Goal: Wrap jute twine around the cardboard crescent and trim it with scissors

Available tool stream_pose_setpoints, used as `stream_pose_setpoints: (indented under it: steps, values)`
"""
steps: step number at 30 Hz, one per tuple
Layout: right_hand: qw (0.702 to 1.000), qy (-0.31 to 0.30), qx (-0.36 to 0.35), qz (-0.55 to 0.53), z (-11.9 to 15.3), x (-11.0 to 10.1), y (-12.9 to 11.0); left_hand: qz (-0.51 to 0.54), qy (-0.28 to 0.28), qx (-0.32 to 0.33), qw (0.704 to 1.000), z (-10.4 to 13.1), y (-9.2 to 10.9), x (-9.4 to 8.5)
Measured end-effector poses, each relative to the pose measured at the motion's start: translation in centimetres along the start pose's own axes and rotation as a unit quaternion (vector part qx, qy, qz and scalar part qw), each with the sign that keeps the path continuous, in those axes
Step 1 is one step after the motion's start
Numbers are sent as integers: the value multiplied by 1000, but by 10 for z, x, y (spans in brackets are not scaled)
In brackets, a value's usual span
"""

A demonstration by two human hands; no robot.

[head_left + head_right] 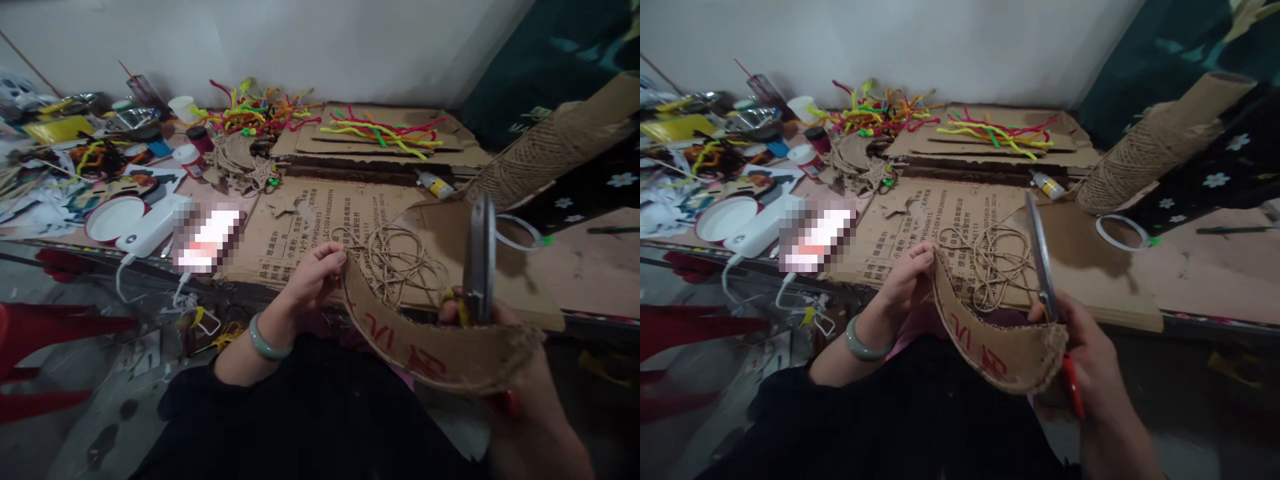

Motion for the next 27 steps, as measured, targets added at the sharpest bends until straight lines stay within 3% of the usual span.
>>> stream_pose_setpoints:
  steps: [2, 4, 7, 10, 13, 19, 27]
  values:
    - [996, 5, 65, -67, 8, 4, 8, 3, -5, 2, 1000, 6, 0, 1]
    - [994, -4, 68, -83, 12, 5, 11, 4, -12, 5, 1000, 11, 0, 2]
    - [997, -72, -12, 5, 9, 9, 7, -1, -13, 17, 1000, 18, 3, 5]
    - [979, -130, -99, 124, 3, 13, -2, -22, 1, 41, 999, 24, 7, 7]
    - [960, -138, -156, 188, 2, 11, -6, -43, 13, 50, 998, 28, 8, 7]
    - [931, -139, -199, 273, 4, 2, 2, -69, 5, 69, 995, 31, 7, 3]
    - [902, -142, -270, 306, 3, -3, -13, -73, -32, 117, 990, 33, 7, 7]
Point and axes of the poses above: each hand's wrist, its own z-axis away from the middle knuckle, its own x-axis out of the palm, y = z × x, the point moved 5 cm from there along -z, towards the middle knuckle, and after that the axes turned 1 degree about -z, right-handed, at the moved point
